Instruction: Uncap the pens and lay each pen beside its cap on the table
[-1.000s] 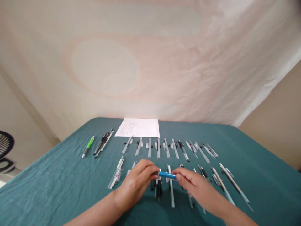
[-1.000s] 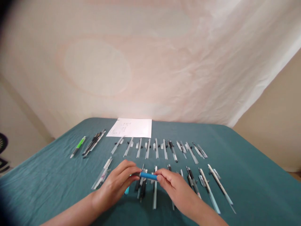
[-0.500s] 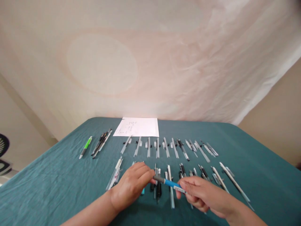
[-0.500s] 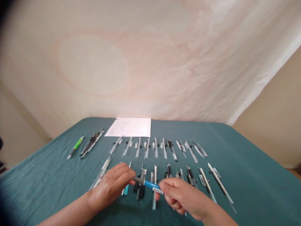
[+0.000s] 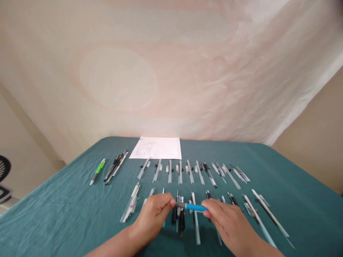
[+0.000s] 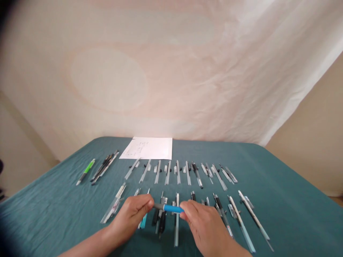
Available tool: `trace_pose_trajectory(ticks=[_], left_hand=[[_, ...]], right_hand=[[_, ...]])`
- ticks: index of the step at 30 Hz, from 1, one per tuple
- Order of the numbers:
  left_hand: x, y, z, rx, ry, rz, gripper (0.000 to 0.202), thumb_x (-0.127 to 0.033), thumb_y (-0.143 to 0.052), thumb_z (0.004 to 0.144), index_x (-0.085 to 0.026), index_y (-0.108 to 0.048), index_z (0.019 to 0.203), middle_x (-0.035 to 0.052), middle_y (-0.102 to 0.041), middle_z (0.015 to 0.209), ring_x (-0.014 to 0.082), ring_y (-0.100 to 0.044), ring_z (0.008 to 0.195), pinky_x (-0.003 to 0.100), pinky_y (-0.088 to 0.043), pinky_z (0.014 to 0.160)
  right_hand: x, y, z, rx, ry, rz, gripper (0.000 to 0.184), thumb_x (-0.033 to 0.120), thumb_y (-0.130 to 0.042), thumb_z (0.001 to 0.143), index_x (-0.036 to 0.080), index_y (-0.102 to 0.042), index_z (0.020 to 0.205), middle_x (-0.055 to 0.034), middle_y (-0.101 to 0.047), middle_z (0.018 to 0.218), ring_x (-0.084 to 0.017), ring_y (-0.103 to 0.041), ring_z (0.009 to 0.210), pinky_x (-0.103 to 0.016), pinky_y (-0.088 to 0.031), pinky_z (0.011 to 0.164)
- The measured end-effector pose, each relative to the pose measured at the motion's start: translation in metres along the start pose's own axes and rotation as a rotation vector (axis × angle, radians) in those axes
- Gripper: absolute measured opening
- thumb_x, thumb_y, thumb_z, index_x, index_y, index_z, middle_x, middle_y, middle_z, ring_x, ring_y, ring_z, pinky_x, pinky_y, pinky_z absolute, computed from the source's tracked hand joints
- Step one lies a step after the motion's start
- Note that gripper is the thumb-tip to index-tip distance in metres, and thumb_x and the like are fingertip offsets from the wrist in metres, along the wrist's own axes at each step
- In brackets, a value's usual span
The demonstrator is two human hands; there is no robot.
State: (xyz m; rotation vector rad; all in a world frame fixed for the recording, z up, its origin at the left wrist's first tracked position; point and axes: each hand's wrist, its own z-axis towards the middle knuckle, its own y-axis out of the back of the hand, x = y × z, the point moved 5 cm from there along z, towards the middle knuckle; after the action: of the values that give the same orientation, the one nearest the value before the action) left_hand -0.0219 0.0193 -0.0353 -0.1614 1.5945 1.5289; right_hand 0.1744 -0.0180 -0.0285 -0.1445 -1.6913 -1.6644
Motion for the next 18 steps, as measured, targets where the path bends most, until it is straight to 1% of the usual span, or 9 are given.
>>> trace_pose_trajectory(ticks=[2, 3, 5, 7, 9, 11, 14, 16, 18], left_hand=[[0.003, -0.002, 0.001, 0.018, 0.079, -0.087, 0.039, -0.036, -0.029, 0.093, -0.016, -0.047, 0.065, -0.0030, -0.044, 0.058, 0.0097, -0.043, 0.055, 0.020, -0.033, 0.054], [0.004, -0.002, 0.001, 0.010, 0.096, -0.123, 0.037, -0.037, -0.029, 0.093, -0.017, -0.051, 0.071, -0.0030, -0.046, 0.059, 0.0099, -0.045, 0.056, 0.019, -0.034, 0.054], [0.002, 0.002, 0.000, -0.028, 0.072, -0.151, 0.028, -0.036, -0.033, 0.092, -0.018, -0.054, 0.087, -0.0020, -0.053, 0.067, 0.0107, -0.049, 0.061, 0.019, -0.037, 0.058], [-0.001, 0.007, -0.003, -0.073, -0.007, -0.116, 0.022, -0.034, -0.038, 0.091, -0.020, -0.054, 0.095, -0.0003, -0.057, 0.075, 0.0114, -0.051, 0.066, 0.020, -0.038, 0.062], [-0.005, 0.011, -0.005, -0.093, -0.099, -0.043, 0.020, -0.033, -0.041, 0.090, -0.019, -0.056, 0.090, 0.0009, -0.057, 0.075, 0.0120, -0.051, 0.067, 0.020, -0.037, 0.063], [-0.007, 0.013, -0.005, -0.075, -0.142, 0.020, 0.023, -0.033, -0.041, 0.089, -0.018, -0.055, 0.079, 0.0004, -0.055, 0.069, 0.0118, -0.049, 0.064, 0.020, -0.035, 0.060], [-0.005, 0.010, -0.003, 0.002, -0.085, 0.048, 0.036, -0.034, -0.036, 0.091, -0.016, -0.051, 0.064, -0.0020, -0.047, 0.057, 0.0099, -0.044, 0.055, 0.020, -0.033, 0.055], [-0.004, 0.010, -0.002, 0.005, -0.042, 0.010, 0.033, -0.035, -0.036, 0.091, -0.017, -0.054, 0.070, -0.0019, -0.051, 0.061, 0.0098, -0.047, 0.056, 0.019, -0.035, 0.056], [-0.004, 0.011, -0.002, -0.045, -0.038, -0.040, 0.020, -0.034, -0.043, 0.089, -0.019, -0.056, 0.088, -0.0004, -0.059, 0.078, 0.0110, -0.053, 0.068, 0.019, -0.040, 0.064]], right_hand=[[0.001, 0.002, 0.000, -0.049, 0.023, -0.058, 0.027, 0.036, -0.031, 0.094, 0.022, -0.054, 0.099, -0.0052, -0.059, 0.085, -0.018, -0.055, 0.073, -0.027, -0.034, 0.063], [0.001, 0.003, 0.000, -0.062, 0.011, -0.043, 0.028, 0.036, -0.030, 0.094, 0.022, -0.053, 0.099, -0.0047, -0.059, 0.084, -0.018, -0.055, 0.072, -0.026, -0.034, 0.063], [0.000, 0.004, 0.001, -0.046, -0.047, 0.054, 0.030, 0.039, -0.028, 0.094, 0.022, -0.053, 0.094, -0.0015, -0.057, 0.076, -0.015, -0.053, 0.065, -0.024, -0.034, 0.059], [0.000, 0.003, 0.001, 0.012, -0.110, 0.168, 0.034, 0.042, -0.027, 0.094, 0.022, -0.053, 0.086, 0.0017, -0.053, 0.068, -0.012, -0.051, 0.059, -0.021, -0.033, 0.055], [0.001, 0.002, 0.001, 0.067, -0.147, 0.236, 0.037, 0.044, -0.027, 0.093, 0.022, -0.054, 0.081, 0.0031, -0.051, 0.065, -0.012, -0.050, 0.058, -0.020, -0.032, 0.054], [0.002, 0.001, 0.001, 0.081, -0.153, 0.254, 0.036, 0.046, -0.029, 0.093, 0.022, -0.054, 0.083, 0.0033, -0.052, 0.066, -0.012, -0.050, 0.060, -0.020, -0.032, 0.055], [0.001, 0.000, 0.001, 0.060, -0.134, 0.243, 0.034, 0.046, -0.031, 0.092, 0.023, -0.055, 0.086, 0.0026, -0.055, 0.070, -0.013, -0.052, 0.064, -0.021, -0.033, 0.058], [0.000, -0.001, 0.001, 0.050, -0.128, 0.240, 0.035, 0.046, -0.030, 0.092, 0.023, -0.055, 0.086, 0.0023, -0.055, 0.071, -0.013, -0.052, 0.065, -0.021, -0.033, 0.059], [-0.001, -0.002, 0.001, 0.052, -0.140, 0.240, 0.037, 0.046, -0.029, 0.092, 0.022, -0.055, 0.083, 0.0024, -0.054, 0.069, -0.013, -0.052, 0.063, -0.021, -0.033, 0.058]])
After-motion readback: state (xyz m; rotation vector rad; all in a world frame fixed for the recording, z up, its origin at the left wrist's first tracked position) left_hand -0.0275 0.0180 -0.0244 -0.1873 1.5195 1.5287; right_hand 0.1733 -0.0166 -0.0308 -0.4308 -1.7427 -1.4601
